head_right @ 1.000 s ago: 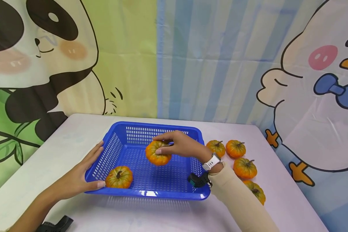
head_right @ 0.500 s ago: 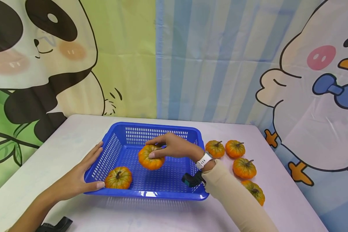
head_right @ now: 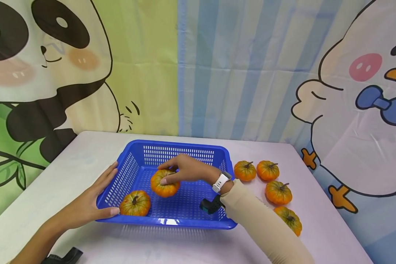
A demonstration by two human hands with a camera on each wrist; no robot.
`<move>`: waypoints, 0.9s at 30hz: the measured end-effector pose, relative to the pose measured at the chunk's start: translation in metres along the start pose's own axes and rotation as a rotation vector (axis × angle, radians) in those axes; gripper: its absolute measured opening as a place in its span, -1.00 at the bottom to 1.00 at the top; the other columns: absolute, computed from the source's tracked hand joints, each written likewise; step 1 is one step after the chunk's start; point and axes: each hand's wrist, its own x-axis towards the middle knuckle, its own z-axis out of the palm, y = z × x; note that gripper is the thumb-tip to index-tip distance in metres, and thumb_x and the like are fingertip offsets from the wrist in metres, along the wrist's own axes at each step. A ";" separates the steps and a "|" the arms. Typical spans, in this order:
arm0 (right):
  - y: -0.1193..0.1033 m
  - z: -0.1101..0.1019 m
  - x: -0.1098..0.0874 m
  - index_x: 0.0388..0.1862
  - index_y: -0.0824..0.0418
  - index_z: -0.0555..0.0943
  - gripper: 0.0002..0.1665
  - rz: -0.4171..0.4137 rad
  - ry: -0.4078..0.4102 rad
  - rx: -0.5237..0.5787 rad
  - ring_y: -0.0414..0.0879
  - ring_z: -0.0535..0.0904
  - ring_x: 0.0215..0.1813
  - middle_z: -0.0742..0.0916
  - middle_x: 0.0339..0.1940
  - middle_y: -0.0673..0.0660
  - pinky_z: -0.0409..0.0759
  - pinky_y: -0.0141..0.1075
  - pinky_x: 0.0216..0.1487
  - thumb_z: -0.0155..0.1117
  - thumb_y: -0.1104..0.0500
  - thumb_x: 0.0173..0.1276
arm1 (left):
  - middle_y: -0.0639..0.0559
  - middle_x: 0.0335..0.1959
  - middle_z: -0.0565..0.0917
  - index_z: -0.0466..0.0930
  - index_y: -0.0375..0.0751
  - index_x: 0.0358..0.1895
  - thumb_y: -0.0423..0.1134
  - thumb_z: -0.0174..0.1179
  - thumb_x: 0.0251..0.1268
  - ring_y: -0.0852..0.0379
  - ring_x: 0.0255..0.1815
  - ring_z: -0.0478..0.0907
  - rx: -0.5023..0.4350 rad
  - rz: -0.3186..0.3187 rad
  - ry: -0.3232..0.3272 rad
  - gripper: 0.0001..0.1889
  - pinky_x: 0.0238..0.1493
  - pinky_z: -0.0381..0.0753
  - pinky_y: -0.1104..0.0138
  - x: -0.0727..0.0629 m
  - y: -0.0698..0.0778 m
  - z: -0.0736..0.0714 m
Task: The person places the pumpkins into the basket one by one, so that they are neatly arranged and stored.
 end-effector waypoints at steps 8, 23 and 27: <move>-0.004 0.014 0.008 0.22 0.22 0.60 -0.43 0.029 -0.075 -0.053 -0.25 0.61 -0.09 0.71 -0.02 -0.04 0.60 -0.45 -0.07 0.39 0.00 0.29 | 0.05 0.60 -0.27 -0.20 -0.09 0.58 0.12 0.36 0.05 -0.37 0.51 -0.16 0.000 0.019 0.000 0.13 0.17 0.09 -0.43 0.000 0.000 -0.001; -0.001 0.023 0.010 0.24 0.16 0.59 -0.40 0.088 -0.158 -0.070 -0.28 0.60 -0.07 0.70 0.01 -0.09 0.57 -0.48 -0.04 0.39 -0.07 0.28 | 0.03 0.60 -0.27 -0.20 -0.10 0.58 0.13 0.36 0.04 -0.39 0.50 -0.16 -0.002 0.013 0.001 0.14 0.16 0.10 -0.43 0.000 0.001 0.000; 0.000 0.025 0.009 0.24 0.17 0.59 -0.40 0.089 -0.193 -0.068 -0.30 0.60 -0.07 0.70 0.01 -0.09 0.56 -0.48 -0.03 0.39 -0.06 0.28 | 0.03 0.60 -0.27 -0.19 -0.11 0.58 0.14 0.35 0.04 -0.39 0.50 -0.16 0.000 0.011 0.001 0.14 0.15 0.12 -0.42 0.000 0.000 0.000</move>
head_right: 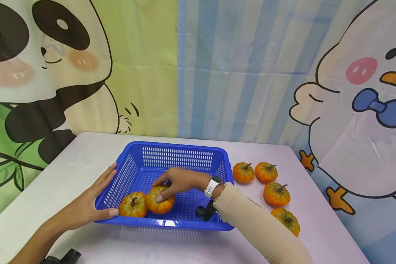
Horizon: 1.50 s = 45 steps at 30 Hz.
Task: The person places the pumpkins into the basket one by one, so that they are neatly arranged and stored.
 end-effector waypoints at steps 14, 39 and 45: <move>0.004 0.007 0.001 0.24 0.22 0.58 -0.41 0.014 -0.095 0.028 -0.27 0.59 -0.02 0.69 0.04 -0.09 0.55 -0.48 -0.01 0.40 0.00 0.28 | 0.08 0.59 -0.28 -0.19 -0.12 0.58 0.10 0.36 0.06 -0.36 0.51 -0.18 -0.020 0.010 -0.006 0.13 0.19 0.06 -0.44 -0.001 -0.002 0.000; 0.003 0.007 0.001 0.36 0.22 0.46 -0.26 -0.011 -0.202 0.012 -0.25 0.56 0.12 0.61 0.21 -0.05 0.48 -0.38 0.18 0.42 -0.02 0.26 | 0.09 0.59 -0.29 -0.19 -0.12 0.58 0.12 0.35 0.05 -0.36 0.51 -0.16 -0.001 0.010 -0.002 0.13 0.19 0.08 -0.42 -0.001 -0.002 0.000; 0.003 0.001 -0.003 0.39 0.23 0.42 -0.27 -0.008 -0.187 0.103 -0.14 0.52 0.23 0.56 0.31 0.08 0.46 -0.32 0.23 0.40 0.05 0.29 | 0.08 0.60 -0.28 -0.19 -0.12 0.58 0.10 0.35 0.06 -0.37 0.51 -0.17 -0.006 0.014 0.003 0.12 0.19 0.07 -0.43 0.000 -0.004 0.001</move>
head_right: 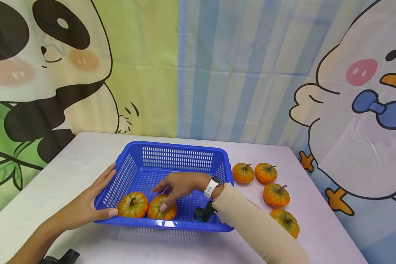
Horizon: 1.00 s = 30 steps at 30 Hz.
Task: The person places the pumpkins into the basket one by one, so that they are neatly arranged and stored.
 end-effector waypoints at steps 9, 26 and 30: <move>-0.006 -0.009 -0.008 0.38 0.22 0.43 -0.27 -0.006 0.085 -0.061 -0.06 0.51 0.26 0.55 0.31 0.13 0.44 -0.29 0.26 0.39 0.01 0.29 | 0.09 0.59 -0.26 -0.18 -0.09 0.58 0.10 0.36 0.05 -0.37 0.51 -0.15 0.000 0.008 0.002 0.12 0.18 0.08 -0.44 0.000 0.000 -0.001; -0.013 -0.030 -0.051 0.35 0.18 0.48 -0.38 -0.022 0.311 0.006 -0.07 0.51 0.26 0.60 0.25 0.08 0.46 -0.13 0.26 0.35 0.07 0.34 | 0.08 0.59 -0.26 -0.18 -0.11 0.58 0.07 0.38 0.06 -0.34 0.52 -0.19 -0.027 0.011 -0.002 0.12 0.20 0.04 -0.44 0.000 -0.001 -0.001; -0.012 -0.029 -0.062 0.34 0.22 0.48 -0.39 -0.025 0.357 0.040 0.02 0.50 0.28 0.60 0.24 0.11 0.46 -0.05 0.25 0.33 0.07 0.35 | 0.08 0.59 -0.27 -0.19 -0.11 0.58 0.06 0.38 0.06 -0.34 0.52 -0.20 -0.035 0.009 -0.004 0.12 0.20 0.03 -0.45 0.000 -0.001 -0.001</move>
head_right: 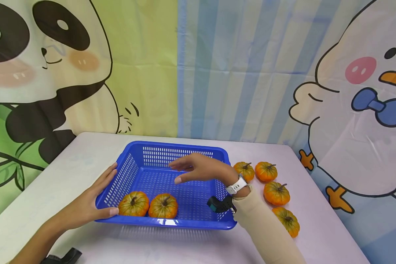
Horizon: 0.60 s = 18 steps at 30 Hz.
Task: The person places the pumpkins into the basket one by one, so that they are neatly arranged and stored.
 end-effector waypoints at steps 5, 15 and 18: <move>0.004 -0.003 -0.013 0.33 0.20 0.50 -0.40 0.021 0.071 0.006 0.06 0.51 0.27 0.62 0.22 0.09 0.50 -0.16 0.21 0.33 0.07 0.35 | 0.07 0.59 -0.26 -0.18 -0.14 0.58 0.06 0.38 0.06 -0.35 0.52 -0.19 0.008 0.001 0.003 0.12 0.20 0.03 -0.44 0.000 0.000 0.000; 0.012 -0.006 -0.032 0.32 0.26 0.50 -0.43 0.019 0.135 0.010 0.07 0.52 0.26 0.62 0.22 0.19 0.56 -0.25 0.13 0.28 0.07 0.40 | 0.08 0.59 -0.26 -0.17 -0.14 0.58 0.08 0.37 0.05 -0.35 0.52 -0.19 0.013 -0.009 0.004 0.12 0.20 0.03 -0.44 0.001 0.001 0.001; 0.013 -0.010 -0.040 0.31 0.24 0.51 -0.44 0.030 0.189 0.020 0.06 0.53 0.24 0.62 0.21 0.16 0.56 -0.21 0.13 0.25 0.04 0.42 | 0.09 0.59 -0.27 -0.18 -0.12 0.58 0.08 0.37 0.05 -0.35 0.52 -0.19 0.012 -0.009 0.006 0.12 0.20 0.03 -0.44 0.000 0.001 0.001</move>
